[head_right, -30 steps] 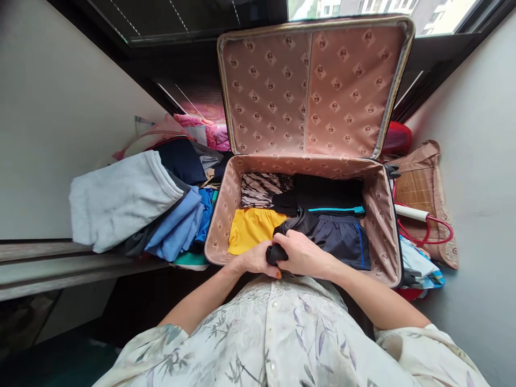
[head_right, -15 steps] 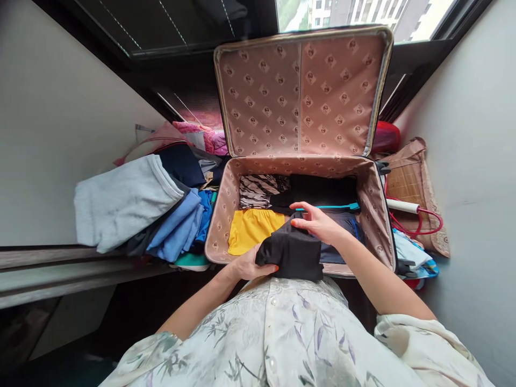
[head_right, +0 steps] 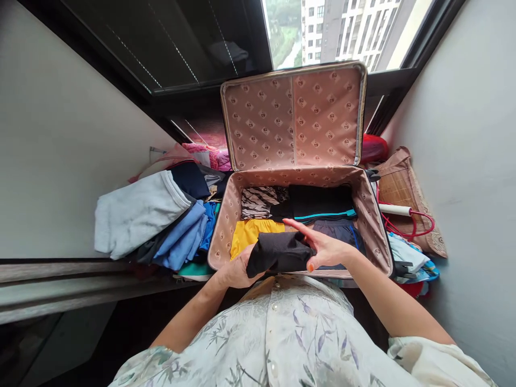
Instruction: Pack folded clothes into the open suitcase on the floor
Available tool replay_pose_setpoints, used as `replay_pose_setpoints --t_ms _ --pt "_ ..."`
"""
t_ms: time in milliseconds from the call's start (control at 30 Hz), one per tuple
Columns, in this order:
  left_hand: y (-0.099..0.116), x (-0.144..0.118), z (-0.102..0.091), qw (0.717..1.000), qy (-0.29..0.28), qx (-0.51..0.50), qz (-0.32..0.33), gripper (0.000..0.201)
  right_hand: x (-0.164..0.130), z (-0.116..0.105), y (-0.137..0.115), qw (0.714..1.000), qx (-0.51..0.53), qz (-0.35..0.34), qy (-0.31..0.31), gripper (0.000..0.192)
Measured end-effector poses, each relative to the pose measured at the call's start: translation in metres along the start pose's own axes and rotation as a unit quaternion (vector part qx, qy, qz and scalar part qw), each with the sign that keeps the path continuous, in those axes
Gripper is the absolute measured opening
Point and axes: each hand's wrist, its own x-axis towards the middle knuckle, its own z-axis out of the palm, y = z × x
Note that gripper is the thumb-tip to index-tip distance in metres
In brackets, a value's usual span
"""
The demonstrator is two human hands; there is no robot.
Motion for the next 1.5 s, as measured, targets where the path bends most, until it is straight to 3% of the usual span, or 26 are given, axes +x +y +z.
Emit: replay_pose_setpoints --t_ms 167,333,500,700,833,933,1033,1133,1233,1500 --pt "0.001 0.000 0.006 0.992 0.106 -0.049 -0.038 0.048 0.007 0.013 -0.007 0.988 -0.143 -0.050 0.019 0.120" --pt "0.014 0.010 0.005 0.978 0.174 -0.103 -0.050 0.051 0.020 0.028 -0.022 0.953 -0.216 -0.134 0.164 0.077" --pt "0.040 0.031 -0.008 0.959 0.254 -0.125 0.001 0.050 0.035 0.028 -0.051 0.927 -0.191 -0.182 0.267 0.085" --pt "0.075 0.059 -0.045 0.956 0.289 -0.048 0.011 0.059 0.050 0.022 -0.086 0.901 -0.272 -0.248 0.231 0.097" --pt "0.092 0.069 -0.068 0.968 0.225 -0.102 -0.033 0.070 0.048 0.021 -0.114 0.883 -0.291 -0.279 0.239 0.071" --pt "0.099 0.072 -0.077 0.964 0.201 -0.167 -0.039 0.079 0.047 0.019 -0.135 0.895 -0.275 -0.271 0.224 0.046" --pt "0.106 0.073 -0.079 0.960 0.211 -0.184 -0.003 0.085 0.052 0.015 -0.147 0.915 -0.222 -0.257 0.220 0.043" --pt "0.112 0.076 -0.079 0.964 0.201 -0.170 0.026 0.076 0.057 0.009 -0.151 0.929 -0.153 -0.250 0.227 0.051" --pt "0.113 0.080 -0.081 0.965 0.209 -0.151 0.035 0.056 0.058 0.004 -0.156 0.930 -0.138 -0.250 0.231 0.044" --pt "0.110 0.098 -0.087 0.939 0.317 -0.125 0.035 0.037 0.062 -0.005 -0.170 0.890 -0.209 -0.286 0.287 0.032"
